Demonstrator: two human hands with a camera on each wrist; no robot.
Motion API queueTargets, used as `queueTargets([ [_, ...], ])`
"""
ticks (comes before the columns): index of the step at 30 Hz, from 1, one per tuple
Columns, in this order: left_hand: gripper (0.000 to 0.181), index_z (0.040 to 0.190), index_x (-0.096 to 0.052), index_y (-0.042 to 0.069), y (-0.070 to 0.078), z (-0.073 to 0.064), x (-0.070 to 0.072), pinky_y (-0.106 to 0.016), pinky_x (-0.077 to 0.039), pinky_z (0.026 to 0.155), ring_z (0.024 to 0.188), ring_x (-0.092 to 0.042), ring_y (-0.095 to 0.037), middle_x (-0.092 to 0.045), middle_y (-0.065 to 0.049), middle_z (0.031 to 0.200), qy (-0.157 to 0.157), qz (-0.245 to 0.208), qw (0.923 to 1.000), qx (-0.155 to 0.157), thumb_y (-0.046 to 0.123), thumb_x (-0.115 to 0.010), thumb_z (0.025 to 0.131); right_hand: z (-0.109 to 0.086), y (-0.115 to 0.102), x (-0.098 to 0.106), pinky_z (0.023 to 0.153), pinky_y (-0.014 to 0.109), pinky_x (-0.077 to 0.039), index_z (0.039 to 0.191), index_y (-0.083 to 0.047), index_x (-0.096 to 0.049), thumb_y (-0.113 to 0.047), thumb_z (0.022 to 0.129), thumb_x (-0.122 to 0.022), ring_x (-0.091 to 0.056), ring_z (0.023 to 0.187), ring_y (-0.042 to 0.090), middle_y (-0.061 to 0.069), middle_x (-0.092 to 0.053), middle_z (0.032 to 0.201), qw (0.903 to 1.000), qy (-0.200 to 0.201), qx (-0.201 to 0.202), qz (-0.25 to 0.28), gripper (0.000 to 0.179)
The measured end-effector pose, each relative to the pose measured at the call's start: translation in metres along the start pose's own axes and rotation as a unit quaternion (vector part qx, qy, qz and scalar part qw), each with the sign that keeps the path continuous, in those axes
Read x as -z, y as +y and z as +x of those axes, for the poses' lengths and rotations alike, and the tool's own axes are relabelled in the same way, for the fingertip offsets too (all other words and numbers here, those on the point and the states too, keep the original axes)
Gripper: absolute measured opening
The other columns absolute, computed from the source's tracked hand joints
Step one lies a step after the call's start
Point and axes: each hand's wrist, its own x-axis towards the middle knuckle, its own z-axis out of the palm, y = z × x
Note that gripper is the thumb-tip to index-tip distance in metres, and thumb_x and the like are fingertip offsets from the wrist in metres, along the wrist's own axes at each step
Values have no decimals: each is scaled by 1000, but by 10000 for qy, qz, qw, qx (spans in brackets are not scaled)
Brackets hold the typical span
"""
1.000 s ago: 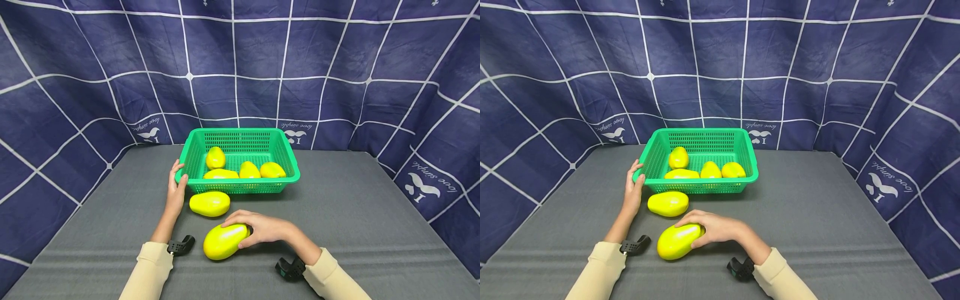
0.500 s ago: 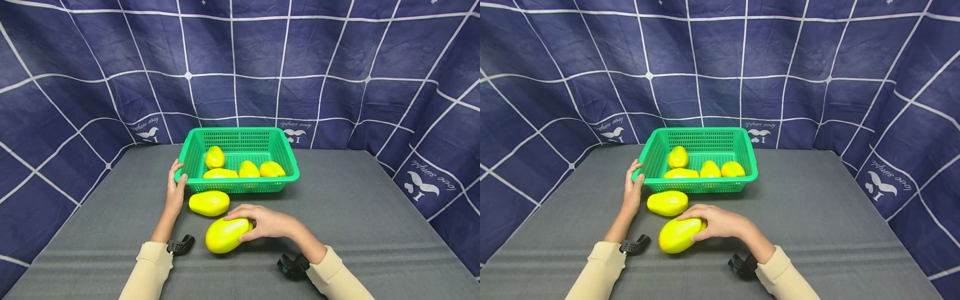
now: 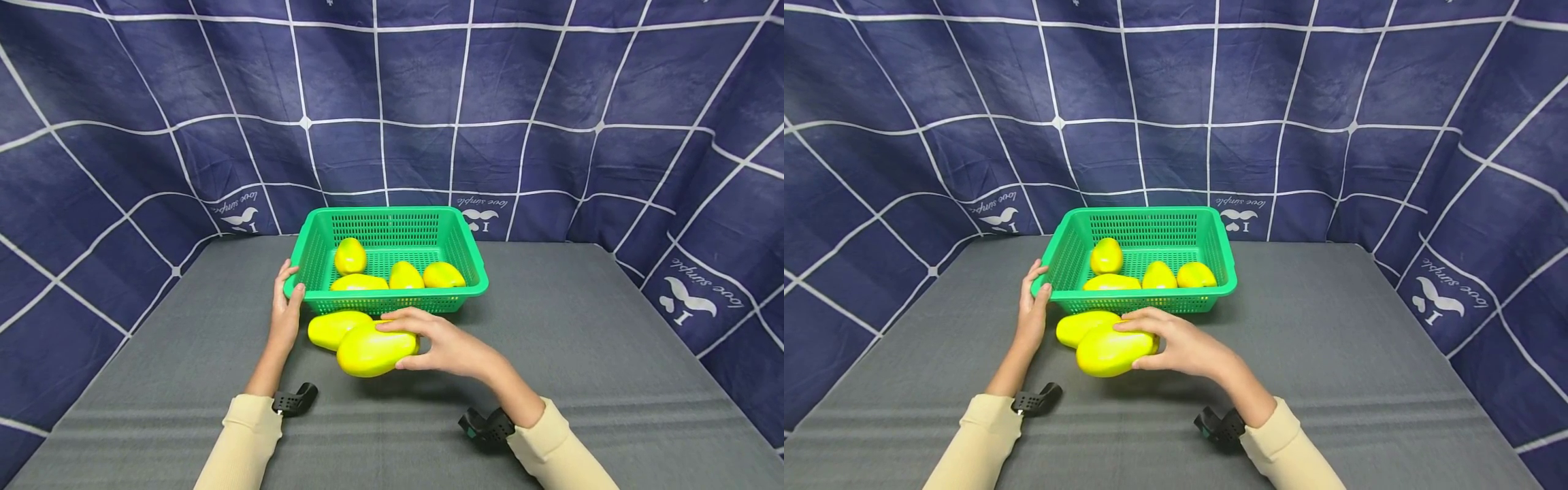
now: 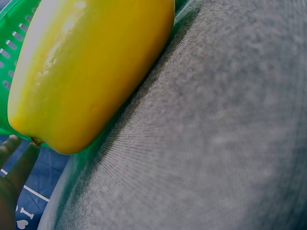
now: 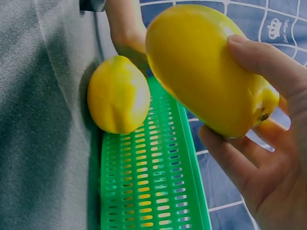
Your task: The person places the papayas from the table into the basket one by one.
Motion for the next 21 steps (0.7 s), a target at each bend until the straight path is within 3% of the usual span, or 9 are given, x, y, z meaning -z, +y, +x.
queueTargets([
  [12,43,133,-33,-1,0,0,0,-50,-8,112,141,-8,-26,-14,-13,152,28,69,10000,-65,10,-42,92,-1,5,6,99,36,-40,128,-21,-53,-21,76,-72,-42,126,17,-3,-49,133,9935,1120,-111,-159,56],
  [21,43,133,-33,0,1,0,0,-48,-9,112,141,-8,-24,-14,-10,152,17,73,10000,0,10,-41,92,-1,8,11,101,41,-38,127,-20,-54,-20,73,-75,-43,125,21,4,-50,133,9702,2382,-122,-421,58],
])
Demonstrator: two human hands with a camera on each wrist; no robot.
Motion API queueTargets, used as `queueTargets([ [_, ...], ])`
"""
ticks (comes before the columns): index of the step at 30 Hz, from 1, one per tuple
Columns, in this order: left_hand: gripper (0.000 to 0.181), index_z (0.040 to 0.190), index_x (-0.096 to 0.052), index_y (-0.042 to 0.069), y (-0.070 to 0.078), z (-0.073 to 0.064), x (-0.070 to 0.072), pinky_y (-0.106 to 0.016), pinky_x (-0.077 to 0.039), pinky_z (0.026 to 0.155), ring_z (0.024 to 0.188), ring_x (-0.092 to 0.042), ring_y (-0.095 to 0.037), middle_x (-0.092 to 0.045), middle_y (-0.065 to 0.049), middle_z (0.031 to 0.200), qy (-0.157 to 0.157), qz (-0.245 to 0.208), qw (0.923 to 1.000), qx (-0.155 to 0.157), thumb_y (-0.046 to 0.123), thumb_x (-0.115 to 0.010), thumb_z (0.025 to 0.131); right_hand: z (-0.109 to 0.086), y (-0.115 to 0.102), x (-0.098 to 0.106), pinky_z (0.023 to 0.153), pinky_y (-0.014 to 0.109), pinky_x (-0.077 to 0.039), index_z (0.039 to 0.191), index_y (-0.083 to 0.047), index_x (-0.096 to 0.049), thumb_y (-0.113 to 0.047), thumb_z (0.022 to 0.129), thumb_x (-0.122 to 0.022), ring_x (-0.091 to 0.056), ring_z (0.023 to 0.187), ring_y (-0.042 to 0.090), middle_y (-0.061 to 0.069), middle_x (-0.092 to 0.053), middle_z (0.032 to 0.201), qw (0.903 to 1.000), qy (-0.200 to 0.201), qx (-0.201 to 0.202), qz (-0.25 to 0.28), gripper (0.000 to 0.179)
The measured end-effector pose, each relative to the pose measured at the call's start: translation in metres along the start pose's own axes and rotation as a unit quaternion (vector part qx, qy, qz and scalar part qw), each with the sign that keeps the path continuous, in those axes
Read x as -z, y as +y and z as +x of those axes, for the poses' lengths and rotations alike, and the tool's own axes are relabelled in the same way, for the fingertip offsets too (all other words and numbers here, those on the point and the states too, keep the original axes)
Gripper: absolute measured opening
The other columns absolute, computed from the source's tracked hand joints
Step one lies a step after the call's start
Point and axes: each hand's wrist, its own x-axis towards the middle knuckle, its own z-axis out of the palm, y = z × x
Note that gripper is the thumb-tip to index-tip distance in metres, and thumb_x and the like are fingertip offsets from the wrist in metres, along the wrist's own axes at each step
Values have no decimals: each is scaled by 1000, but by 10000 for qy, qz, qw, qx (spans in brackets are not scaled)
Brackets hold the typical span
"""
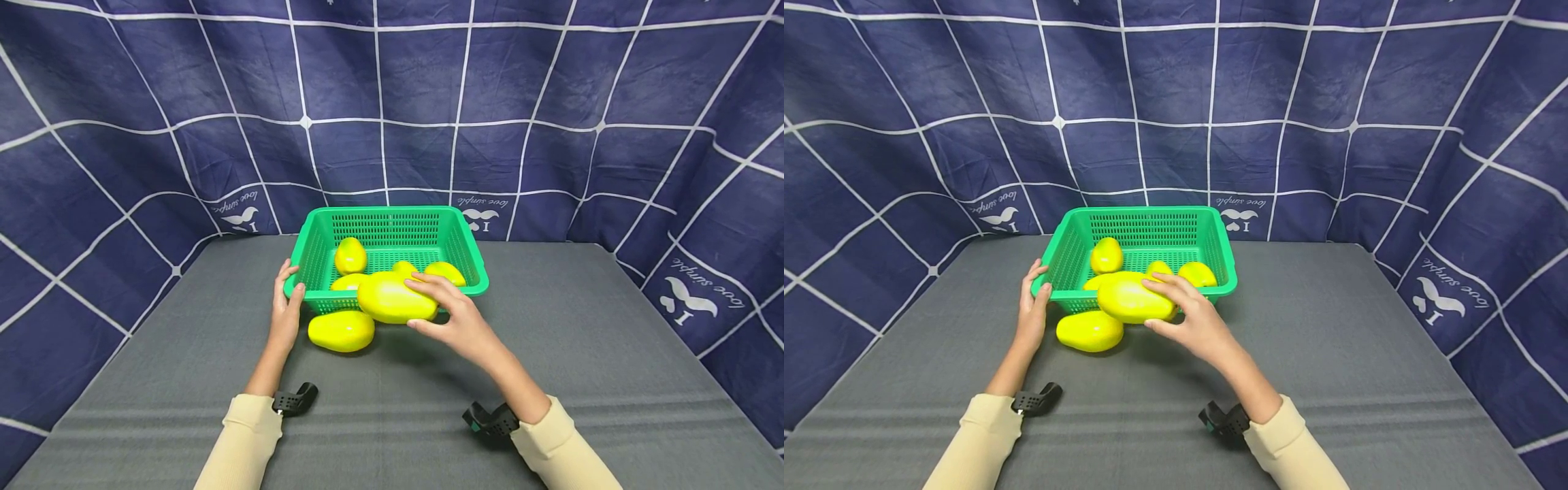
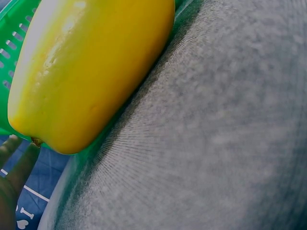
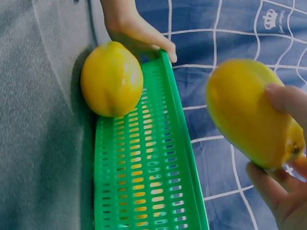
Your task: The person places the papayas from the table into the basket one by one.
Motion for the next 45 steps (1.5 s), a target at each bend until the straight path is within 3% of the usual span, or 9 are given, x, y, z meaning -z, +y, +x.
queueTargets([
  [9,44,133,-32,-1,1,0,0,-47,-9,113,141,-8,-23,-14,-9,152,-5,0,10000,29,11,-41,93,3,13,3,92,43,-45,124,-17,-56,-15,71,-76,-47,121,25,7,-50,130,9881,1312,84,-794,57],
  [18,43,133,-33,-1,-1,0,0,-46,-9,112,141,-10,-24,-15,-9,152,5,-28,10000,-29,10,-41,92,4,36,5,95,46,-42,125,-15,-55,-14,75,-73,-46,122,28,9,-49,131,9749,1944,-472,-977,53],
  [29,43,133,-33,-3,-1,0,0,-47,-9,112,141,-10,-26,-14,-14,151,18,-43,9999,-99,9,-42,92,5,53,5,100,48,-35,129,-18,-52,-17,78,-69,-41,126,29,7,-45,136,9730,1810,-1069,-949,53],
  [35,43,132,-34,-2,0,0,0,-46,-10,112,141,-10,-25,-16,-11,151,51,-57,9999,-105,8,-41,92,7,53,3,103,48,-31,124,-16,-50,-19,79,-69,-37,129,28,5,-43,139,9723,1639,-1476,-777,49],
  [45,43,133,-33,-2,0,0,0,-47,-9,112,141,-9,-25,-15,-12,151,-4,-32,10000,-63,9,-41,92,13,54,-1,102,52,-30,129,-18,-50,-18,86,-57,-31,131,30,5,-37,141,9780,1124,-1488,-937,43],
])
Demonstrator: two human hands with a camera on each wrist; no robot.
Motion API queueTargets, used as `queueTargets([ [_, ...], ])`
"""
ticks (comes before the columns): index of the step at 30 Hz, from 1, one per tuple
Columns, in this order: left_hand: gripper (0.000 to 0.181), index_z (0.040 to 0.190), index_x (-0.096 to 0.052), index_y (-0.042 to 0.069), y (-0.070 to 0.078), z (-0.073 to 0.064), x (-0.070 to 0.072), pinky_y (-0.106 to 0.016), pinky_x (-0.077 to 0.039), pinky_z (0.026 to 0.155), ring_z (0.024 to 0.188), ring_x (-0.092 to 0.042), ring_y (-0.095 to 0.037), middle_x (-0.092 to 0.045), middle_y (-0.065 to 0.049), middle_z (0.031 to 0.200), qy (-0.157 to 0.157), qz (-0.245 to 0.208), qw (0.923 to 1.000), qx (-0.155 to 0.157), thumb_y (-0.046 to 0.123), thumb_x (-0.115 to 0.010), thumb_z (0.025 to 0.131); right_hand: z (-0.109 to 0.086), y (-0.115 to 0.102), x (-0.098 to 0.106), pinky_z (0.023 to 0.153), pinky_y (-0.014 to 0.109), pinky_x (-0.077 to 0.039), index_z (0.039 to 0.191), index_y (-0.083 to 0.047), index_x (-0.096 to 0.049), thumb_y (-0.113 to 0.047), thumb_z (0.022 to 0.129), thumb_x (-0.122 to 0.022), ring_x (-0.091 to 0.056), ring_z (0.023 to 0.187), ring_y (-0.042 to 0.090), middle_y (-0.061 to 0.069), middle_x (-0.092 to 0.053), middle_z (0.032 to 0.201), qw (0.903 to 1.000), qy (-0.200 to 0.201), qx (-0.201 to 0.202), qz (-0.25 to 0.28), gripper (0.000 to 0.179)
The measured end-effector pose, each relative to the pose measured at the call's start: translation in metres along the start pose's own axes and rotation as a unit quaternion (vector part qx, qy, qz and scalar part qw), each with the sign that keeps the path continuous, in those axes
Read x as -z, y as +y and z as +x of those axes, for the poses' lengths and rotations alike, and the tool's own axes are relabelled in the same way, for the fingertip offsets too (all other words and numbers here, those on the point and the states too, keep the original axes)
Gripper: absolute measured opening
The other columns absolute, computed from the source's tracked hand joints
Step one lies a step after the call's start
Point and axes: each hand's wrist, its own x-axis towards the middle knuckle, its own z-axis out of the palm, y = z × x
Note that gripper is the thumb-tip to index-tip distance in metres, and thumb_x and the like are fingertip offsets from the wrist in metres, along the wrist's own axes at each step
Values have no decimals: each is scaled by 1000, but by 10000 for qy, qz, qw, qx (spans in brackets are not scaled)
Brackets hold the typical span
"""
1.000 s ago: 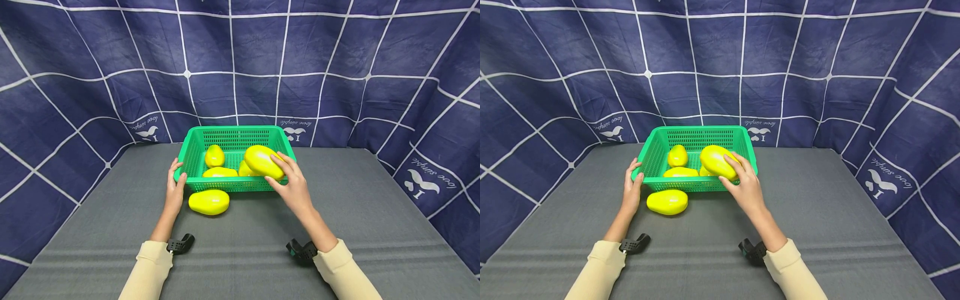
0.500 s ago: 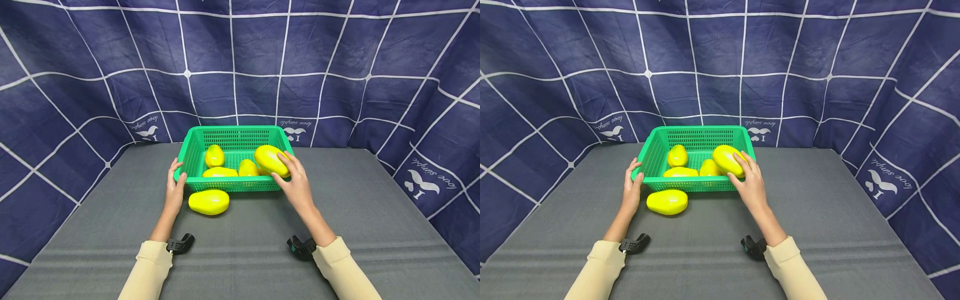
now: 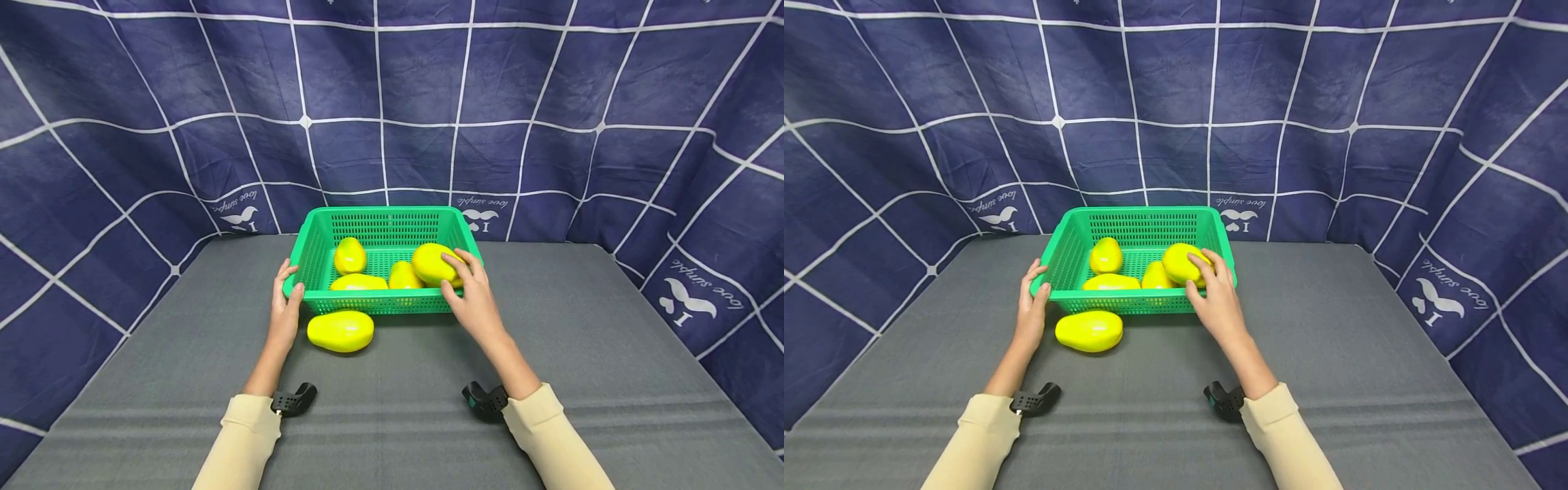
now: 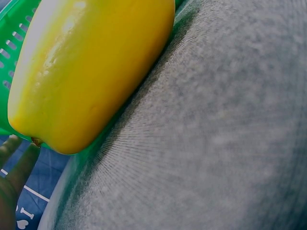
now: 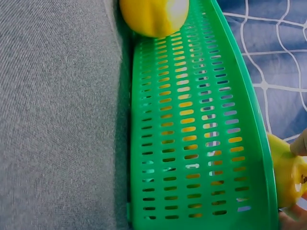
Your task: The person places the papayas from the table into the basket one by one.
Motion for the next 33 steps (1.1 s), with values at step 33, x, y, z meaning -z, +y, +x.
queueTargets([
  [33,43,134,-32,0,1,-1,1,-47,-9,112,141,-9,-24,-14,-9,152,-6,79,9999,70,9,-40,93,-5,-15,-3,95,45,-41,116,-12,-58,-17,88,-54,-47,117,25,6,-53,122,9976,19,579,-391,29],
])
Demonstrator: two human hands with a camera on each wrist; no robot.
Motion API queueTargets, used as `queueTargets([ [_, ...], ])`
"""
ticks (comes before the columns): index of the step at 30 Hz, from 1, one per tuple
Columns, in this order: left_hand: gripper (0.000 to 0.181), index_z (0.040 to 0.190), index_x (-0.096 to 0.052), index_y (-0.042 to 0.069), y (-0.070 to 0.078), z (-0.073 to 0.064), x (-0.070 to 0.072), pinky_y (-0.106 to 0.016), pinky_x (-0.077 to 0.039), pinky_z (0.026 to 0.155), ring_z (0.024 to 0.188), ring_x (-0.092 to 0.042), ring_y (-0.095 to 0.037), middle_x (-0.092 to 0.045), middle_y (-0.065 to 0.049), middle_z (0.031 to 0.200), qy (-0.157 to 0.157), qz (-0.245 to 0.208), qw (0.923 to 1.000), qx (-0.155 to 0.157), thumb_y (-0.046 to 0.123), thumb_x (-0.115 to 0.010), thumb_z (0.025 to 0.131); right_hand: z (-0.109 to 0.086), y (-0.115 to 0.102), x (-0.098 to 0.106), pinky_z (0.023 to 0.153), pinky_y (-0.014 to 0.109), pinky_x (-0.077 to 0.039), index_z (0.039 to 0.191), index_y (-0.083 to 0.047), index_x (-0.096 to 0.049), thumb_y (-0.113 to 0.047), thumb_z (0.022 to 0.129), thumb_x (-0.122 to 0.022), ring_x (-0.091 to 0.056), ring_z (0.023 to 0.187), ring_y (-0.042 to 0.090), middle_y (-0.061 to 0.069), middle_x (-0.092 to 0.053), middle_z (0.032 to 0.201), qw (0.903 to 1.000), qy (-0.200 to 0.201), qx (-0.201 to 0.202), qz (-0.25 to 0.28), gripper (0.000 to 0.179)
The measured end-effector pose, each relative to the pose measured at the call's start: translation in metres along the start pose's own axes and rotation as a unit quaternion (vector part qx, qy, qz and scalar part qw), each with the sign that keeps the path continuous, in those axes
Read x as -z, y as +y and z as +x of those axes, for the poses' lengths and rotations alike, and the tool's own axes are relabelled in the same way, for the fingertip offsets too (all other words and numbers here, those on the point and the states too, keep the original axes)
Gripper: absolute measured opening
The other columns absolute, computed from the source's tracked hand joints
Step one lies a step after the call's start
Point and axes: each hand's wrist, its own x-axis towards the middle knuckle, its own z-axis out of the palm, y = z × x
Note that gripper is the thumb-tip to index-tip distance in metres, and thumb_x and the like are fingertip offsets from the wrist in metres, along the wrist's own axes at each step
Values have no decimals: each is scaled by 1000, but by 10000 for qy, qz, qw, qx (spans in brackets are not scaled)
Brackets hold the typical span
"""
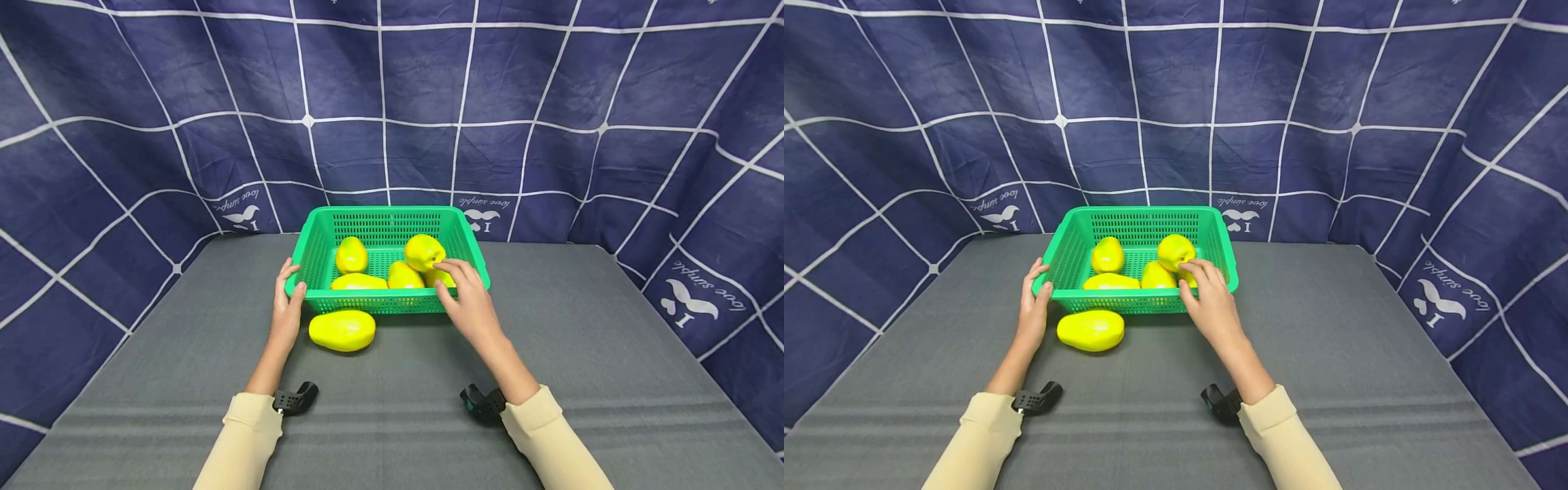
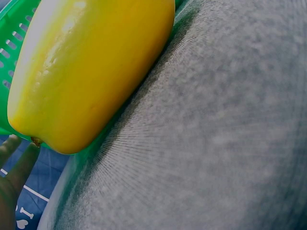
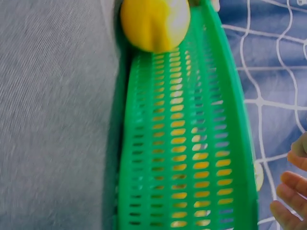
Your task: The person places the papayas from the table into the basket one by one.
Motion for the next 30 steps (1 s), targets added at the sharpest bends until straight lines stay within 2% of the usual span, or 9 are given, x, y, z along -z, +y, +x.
queueTargets([
  [8,43,134,-32,-1,-1,1,1,-49,-9,112,141,-8,-25,-14,-13,152,6,17,10000,-32,9,-41,93,-5,-25,-2,93,40,-43,112,-12,-62,-13,86,-57,-51,110,21,4,-58,114,9978,75,639,148,26],
  [16,43,133,-32,-1,0,0,1,-47,-9,112,141,-8,-24,-14,-10,152,6,-21,10000,-19,9,-41,92,-17,-39,-17,91,36,-46,107,-13,-63,-13,86,-58,-54,107,19,2,-59,112,9955,-194,918,132,22],
  [23,43,134,-32,-1,0,0,1,-47,-8,112,141,-8,-24,-14,-9,152,-21,22,10000,15,8,-41,93,-28,-45,-33,89,34,-46,109,-14,-63,-16,88,-57,-53,109,16,0,-58,113,9922,-752,929,346,22],
  [30,43,134,-33,0,0,0,0,-45,-9,113,141,-8,-23,-15,-8,152,0,5,10000,-9,11,-41,93,-38,-47,-49,92,33,-44,117,-18,-58,-23,90,-55,-50,112,13,-3,-55,119,9829,-1634,794,296,28],
])
